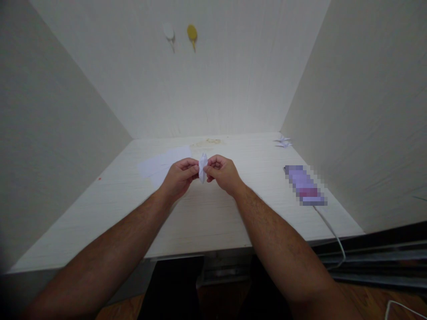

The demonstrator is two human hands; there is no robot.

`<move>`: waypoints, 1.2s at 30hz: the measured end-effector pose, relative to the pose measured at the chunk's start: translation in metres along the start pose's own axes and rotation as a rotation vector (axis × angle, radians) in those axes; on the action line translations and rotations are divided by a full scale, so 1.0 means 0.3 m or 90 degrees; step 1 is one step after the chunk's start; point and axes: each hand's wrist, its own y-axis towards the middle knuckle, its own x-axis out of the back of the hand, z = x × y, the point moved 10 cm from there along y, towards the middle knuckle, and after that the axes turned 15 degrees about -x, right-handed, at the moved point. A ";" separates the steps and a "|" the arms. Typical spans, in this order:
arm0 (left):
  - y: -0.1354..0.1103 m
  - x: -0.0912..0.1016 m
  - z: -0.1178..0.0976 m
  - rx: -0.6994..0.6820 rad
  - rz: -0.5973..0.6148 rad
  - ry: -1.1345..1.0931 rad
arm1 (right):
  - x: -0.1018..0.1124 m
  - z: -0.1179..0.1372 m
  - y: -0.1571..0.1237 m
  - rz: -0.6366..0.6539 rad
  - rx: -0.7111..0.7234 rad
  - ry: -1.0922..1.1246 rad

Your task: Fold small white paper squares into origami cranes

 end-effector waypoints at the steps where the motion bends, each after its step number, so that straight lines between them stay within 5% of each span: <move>1: 0.000 -0.001 0.001 0.002 0.001 -0.005 | -0.002 0.000 0.000 0.007 0.001 0.006; 9: 0.003 0.002 0.007 -0.008 0.013 0.024 | -0.016 -0.011 0.004 0.049 -0.015 0.049; 18: 0.012 0.014 -0.022 -0.068 0.000 0.222 | 0.017 0.021 -0.002 -0.072 0.066 -0.050; 25: 0.015 -0.010 -0.046 -0.100 0.062 0.242 | 0.015 0.033 -0.006 -0.039 0.079 -0.034; 36: 0.007 0.005 -0.020 -0.045 0.034 0.267 | 0.004 0.027 -0.006 -0.005 0.039 -0.033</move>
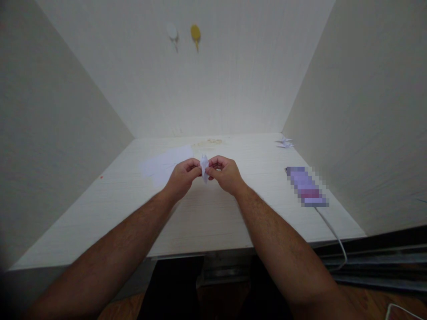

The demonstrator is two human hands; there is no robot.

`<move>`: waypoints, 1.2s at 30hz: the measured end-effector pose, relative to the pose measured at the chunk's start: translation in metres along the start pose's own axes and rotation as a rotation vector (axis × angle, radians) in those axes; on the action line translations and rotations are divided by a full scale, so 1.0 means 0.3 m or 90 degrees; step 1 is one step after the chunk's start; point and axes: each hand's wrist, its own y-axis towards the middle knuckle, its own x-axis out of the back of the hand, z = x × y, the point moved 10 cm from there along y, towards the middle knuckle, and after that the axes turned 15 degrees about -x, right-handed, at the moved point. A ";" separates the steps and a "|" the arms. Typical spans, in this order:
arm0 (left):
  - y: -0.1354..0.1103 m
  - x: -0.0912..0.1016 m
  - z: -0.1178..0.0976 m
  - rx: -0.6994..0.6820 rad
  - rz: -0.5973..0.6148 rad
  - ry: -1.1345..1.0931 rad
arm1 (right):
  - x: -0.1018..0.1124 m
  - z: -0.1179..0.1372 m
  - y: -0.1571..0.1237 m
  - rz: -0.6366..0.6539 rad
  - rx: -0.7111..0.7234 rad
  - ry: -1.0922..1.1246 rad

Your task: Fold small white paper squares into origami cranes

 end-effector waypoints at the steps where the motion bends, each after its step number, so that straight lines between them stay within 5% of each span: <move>1: -0.001 0.001 0.001 0.003 -0.003 0.002 | 0.001 0.002 -0.001 -0.002 0.002 -0.001; 11: 0.000 0.019 -0.021 -0.042 -0.084 -0.062 | 0.008 -0.012 0.004 -0.036 -0.006 0.002; 36: 0.007 0.006 -0.023 -0.052 -0.041 -0.003 | 0.017 -0.008 -0.008 -0.118 0.004 -0.035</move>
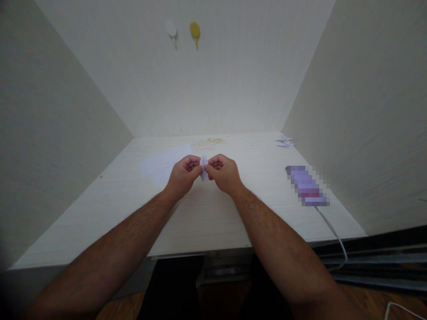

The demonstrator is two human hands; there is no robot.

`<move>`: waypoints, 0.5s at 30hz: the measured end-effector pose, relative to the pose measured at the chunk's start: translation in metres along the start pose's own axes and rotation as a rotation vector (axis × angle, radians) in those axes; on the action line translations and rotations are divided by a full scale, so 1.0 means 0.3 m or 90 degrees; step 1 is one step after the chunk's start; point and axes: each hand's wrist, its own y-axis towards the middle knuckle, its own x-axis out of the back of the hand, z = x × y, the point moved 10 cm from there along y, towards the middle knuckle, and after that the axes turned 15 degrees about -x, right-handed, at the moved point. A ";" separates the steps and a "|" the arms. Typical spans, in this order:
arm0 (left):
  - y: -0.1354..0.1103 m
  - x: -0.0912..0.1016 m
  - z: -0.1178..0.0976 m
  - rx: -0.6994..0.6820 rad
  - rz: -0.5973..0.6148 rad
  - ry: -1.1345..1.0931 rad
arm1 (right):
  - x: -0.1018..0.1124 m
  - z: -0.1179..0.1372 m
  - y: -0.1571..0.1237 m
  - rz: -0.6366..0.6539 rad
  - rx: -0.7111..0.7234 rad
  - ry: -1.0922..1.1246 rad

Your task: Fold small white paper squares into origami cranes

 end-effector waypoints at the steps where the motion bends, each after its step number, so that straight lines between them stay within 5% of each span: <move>1: 0.000 0.000 0.000 0.003 0.000 -0.002 | 0.000 0.000 0.000 0.002 -0.005 0.000; 15: -0.005 -0.008 -0.003 0.033 0.009 -0.056 | 0.003 -0.005 0.000 0.039 -0.048 0.062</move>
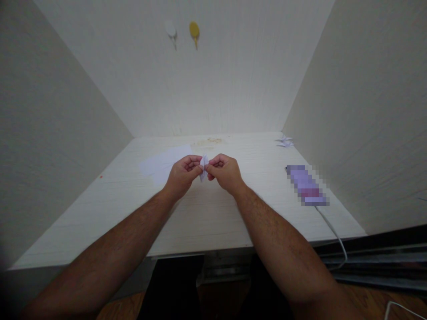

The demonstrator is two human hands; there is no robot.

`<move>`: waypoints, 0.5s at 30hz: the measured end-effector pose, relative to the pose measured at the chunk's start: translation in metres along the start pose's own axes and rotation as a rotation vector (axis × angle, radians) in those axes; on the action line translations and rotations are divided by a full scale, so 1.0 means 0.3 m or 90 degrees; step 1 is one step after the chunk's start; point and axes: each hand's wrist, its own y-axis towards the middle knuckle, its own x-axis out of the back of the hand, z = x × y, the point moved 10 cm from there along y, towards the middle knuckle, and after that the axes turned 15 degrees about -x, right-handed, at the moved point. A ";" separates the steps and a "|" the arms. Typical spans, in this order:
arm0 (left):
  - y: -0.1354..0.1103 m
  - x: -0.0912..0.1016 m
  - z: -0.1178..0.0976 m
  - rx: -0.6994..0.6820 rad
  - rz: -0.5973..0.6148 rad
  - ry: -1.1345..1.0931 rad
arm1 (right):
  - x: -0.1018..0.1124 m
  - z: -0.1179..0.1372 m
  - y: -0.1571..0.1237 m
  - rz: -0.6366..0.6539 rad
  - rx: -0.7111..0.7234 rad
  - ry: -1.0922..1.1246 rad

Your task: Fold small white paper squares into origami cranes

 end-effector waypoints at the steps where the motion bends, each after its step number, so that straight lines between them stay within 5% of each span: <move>1: 0.000 0.001 0.000 -0.001 -0.005 0.002 | -0.001 0.001 -0.001 0.001 -0.001 0.002; 15: -0.007 0.041 -0.005 -0.045 -0.088 0.111 | -0.012 -0.009 0.000 0.000 -0.008 0.002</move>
